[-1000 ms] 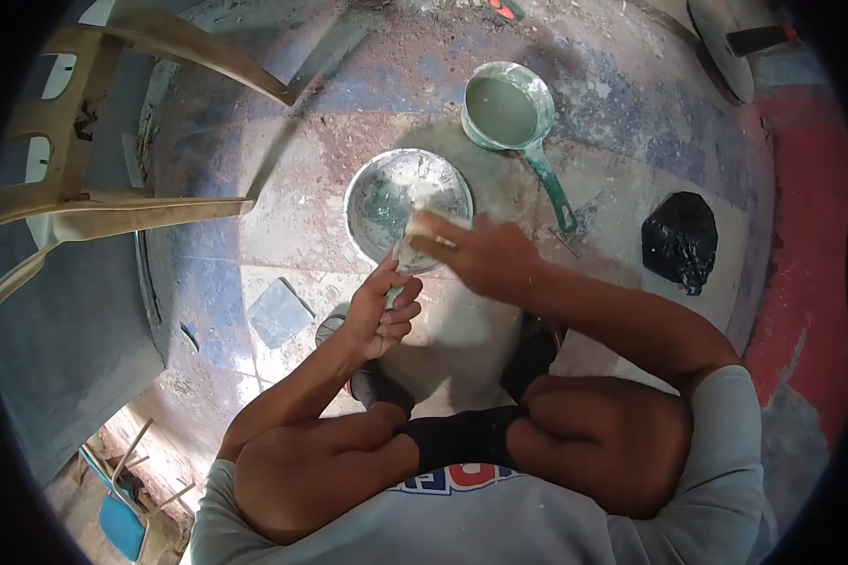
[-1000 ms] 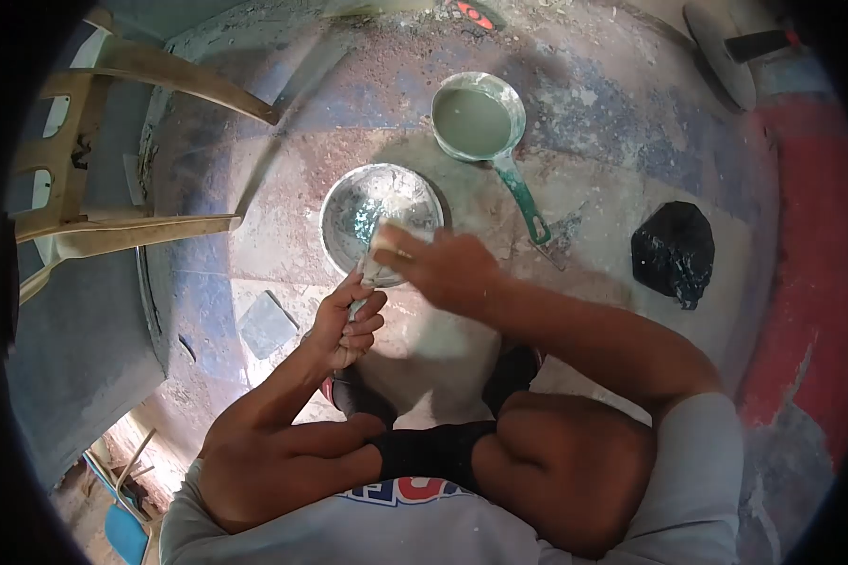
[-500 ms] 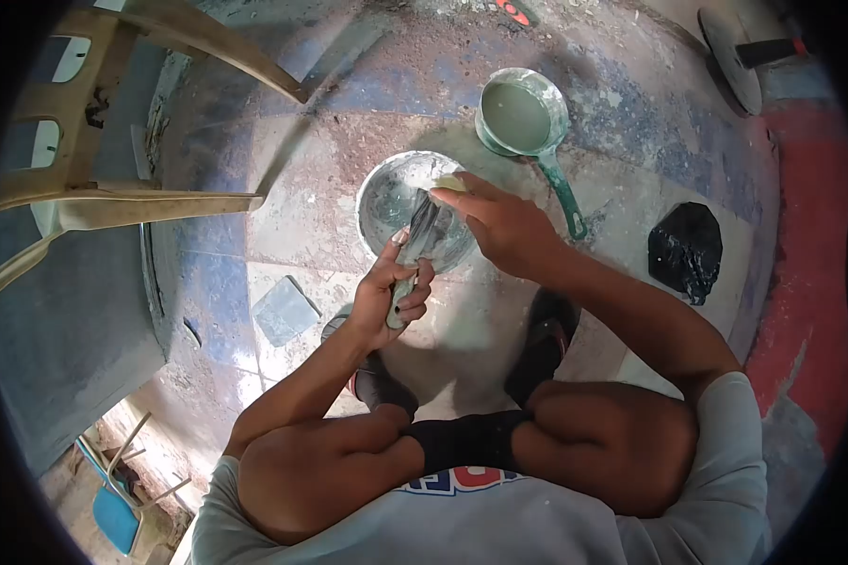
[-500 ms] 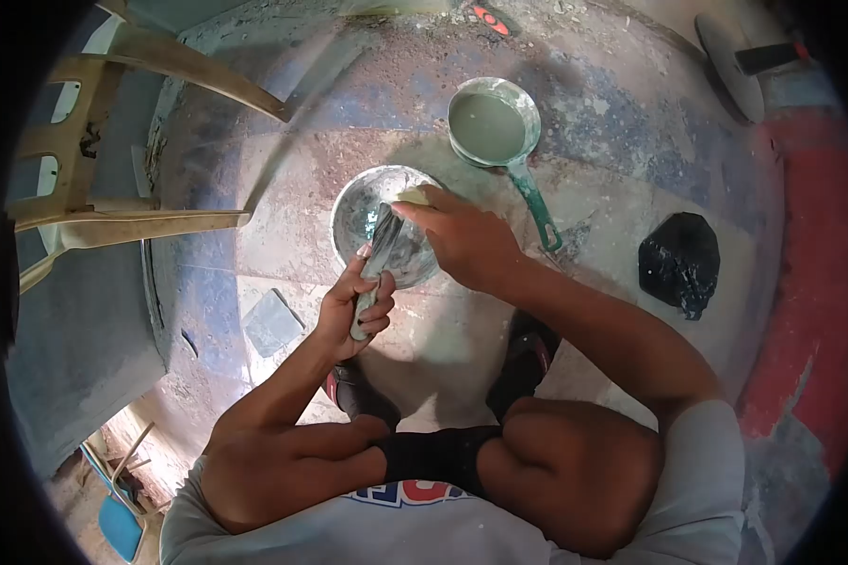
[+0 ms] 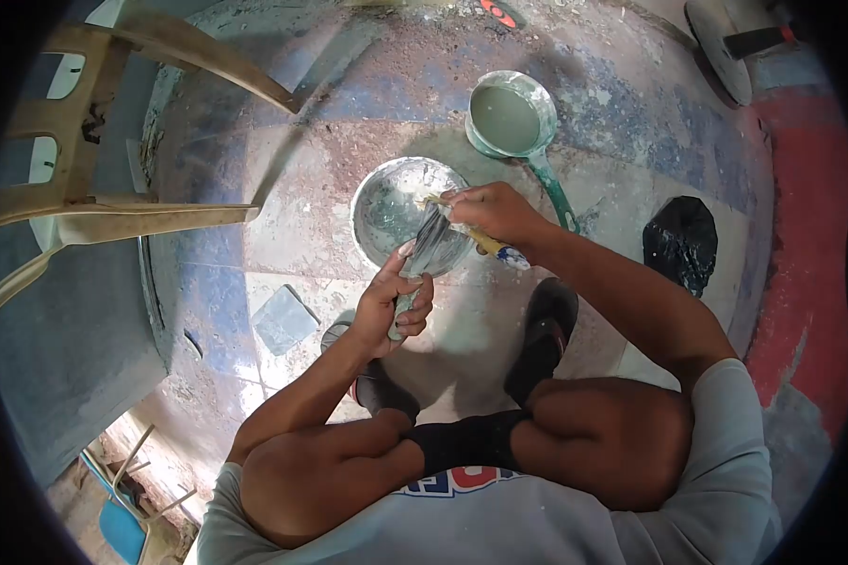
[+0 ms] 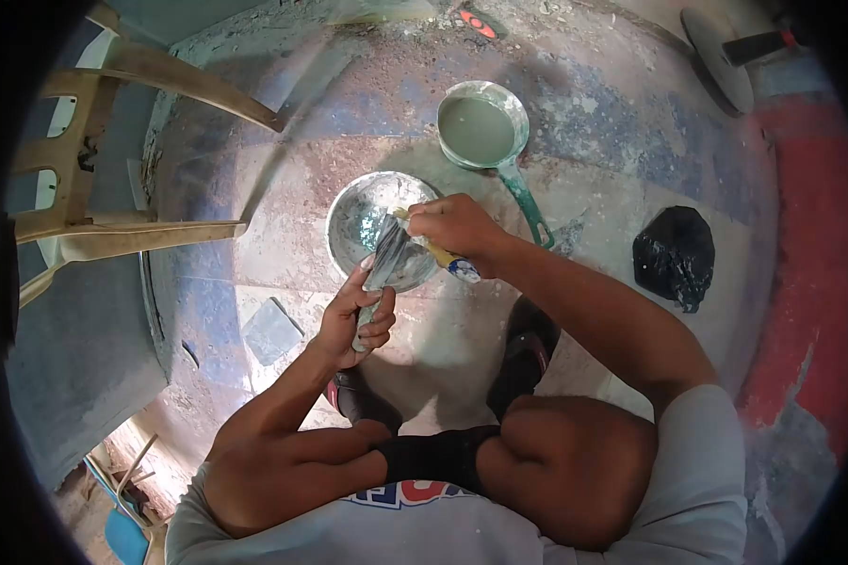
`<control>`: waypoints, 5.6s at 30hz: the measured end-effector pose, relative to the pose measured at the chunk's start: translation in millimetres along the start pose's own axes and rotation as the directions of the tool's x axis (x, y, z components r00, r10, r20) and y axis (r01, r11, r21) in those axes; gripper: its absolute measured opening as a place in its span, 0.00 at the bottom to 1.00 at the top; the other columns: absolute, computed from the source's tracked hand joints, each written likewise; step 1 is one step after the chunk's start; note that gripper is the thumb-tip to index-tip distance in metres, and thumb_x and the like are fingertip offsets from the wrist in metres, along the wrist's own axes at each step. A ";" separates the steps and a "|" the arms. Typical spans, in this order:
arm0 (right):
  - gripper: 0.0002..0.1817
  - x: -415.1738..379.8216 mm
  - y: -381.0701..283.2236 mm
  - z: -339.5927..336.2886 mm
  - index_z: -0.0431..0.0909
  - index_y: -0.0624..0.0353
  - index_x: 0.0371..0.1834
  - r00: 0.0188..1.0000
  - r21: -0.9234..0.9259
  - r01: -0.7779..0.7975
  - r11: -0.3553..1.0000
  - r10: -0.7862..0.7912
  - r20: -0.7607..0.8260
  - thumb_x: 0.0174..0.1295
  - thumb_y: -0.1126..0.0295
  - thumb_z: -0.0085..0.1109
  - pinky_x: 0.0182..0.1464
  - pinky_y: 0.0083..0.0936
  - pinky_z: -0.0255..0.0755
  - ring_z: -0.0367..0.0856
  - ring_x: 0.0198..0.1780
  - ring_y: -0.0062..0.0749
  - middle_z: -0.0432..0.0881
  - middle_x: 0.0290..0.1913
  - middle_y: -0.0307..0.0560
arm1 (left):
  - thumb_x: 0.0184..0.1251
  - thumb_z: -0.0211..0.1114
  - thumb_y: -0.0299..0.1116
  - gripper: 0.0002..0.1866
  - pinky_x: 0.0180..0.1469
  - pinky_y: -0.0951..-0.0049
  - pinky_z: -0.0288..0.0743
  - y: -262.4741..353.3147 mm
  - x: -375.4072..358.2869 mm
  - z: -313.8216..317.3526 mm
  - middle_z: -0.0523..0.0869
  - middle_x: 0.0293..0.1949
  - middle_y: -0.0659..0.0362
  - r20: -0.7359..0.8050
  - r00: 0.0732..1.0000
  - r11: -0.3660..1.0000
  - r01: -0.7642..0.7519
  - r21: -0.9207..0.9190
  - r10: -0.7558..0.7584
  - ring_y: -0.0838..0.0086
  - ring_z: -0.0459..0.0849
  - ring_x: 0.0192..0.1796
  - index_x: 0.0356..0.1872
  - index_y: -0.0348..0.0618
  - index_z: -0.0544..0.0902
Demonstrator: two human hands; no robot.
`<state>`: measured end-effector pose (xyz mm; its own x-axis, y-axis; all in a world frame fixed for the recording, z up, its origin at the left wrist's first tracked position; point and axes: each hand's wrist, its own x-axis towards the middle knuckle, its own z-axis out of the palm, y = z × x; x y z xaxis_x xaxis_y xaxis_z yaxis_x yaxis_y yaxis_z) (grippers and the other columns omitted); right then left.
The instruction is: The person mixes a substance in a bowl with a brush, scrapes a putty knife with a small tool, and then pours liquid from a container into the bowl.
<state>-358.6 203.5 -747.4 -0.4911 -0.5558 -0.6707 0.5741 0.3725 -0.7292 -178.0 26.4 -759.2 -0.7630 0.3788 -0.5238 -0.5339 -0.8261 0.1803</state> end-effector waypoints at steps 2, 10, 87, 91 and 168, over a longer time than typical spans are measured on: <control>0.19 -0.7 0.4 0.0 0.87 0.71 0.52 0.999 0.033 -0.024 0.999 0.025 -0.023 0.62 0.68 0.67 0.42 0.21 0.74 0.81 0.40 0.19 0.87 0.45 0.42 | 0.78 0.51 0.29 0.31 0.19 0.83 0.56 0.3 -0.2 2.6 0.71 0.31 0.59 -0.036 0.999 0.999 0.001 0.033 0.000 0.82 0.62 0.19 0.77 0.69 0.62; 0.22 -11.7 -21.2 8.6 0.86 0.71 0.57 0.994 0.045 -0.098 0.994 0.100 -0.049 0.63 0.68 0.66 0.38 0.24 0.75 0.81 0.36 0.20 0.87 0.41 0.43 | 0.78 0.52 0.31 0.31 0.19 0.85 0.56 -1.5 -0.5 5.1 0.69 0.30 0.62 -0.053 0.999 0.997 0.015 0.071 -0.011 0.83 0.60 0.19 0.78 0.72 0.61; 0.15 -1.7 5.0 11.5 0.89 0.71 0.50 0.989 0.124 0.150 0.981 -0.149 -0.014 0.66 0.71 0.66 0.51 0.22 0.76 0.82 0.50 0.21 0.86 0.59 0.49 | 0.77 0.52 0.30 0.31 0.19 0.83 0.57 -3.4 1.2 -0.9 0.70 0.30 0.60 0.003 0.999 0.996 -0.035 -0.087 0.036 0.82 0.62 0.20 0.77 0.68 0.62; 0.14 7.0 18.0 9.0 0.88 0.71 0.50 0.988 0.192 0.151 0.970 -0.154 0.002 0.67 0.72 0.65 0.47 0.21 0.76 0.83 0.48 0.20 0.87 0.54 0.47 | 0.76 0.52 0.31 0.31 0.19 0.83 0.57 -2.5 1.9 -3.7 0.70 0.31 0.60 0.018 0.999 0.994 -0.030 -0.108 0.033 0.82 0.62 0.20 0.78 0.69 0.62; 0.27 -8.7 -1.7 -11.4 0.80 0.61 0.65 0.890 -0.088 0.455 0.886 -0.451 0.065 0.60 0.86 0.62 0.59 0.26 0.78 0.80 0.60 0.25 0.71 0.76 0.46 | 0.76 0.52 0.32 0.30 0.20 0.83 0.57 3.9 -6.8 -7.8 0.68 0.30 0.62 0.025 0.998 0.987 -0.053 -0.151 0.057 0.82 0.61 0.20 0.76 0.74 0.65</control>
<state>-362.8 216.1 -741.9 -0.6537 -0.7110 -0.2592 0.2271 0.1424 -0.9634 -172.1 17.4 -761.4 -0.8013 0.3411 -0.4915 -0.4315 -0.8986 0.0799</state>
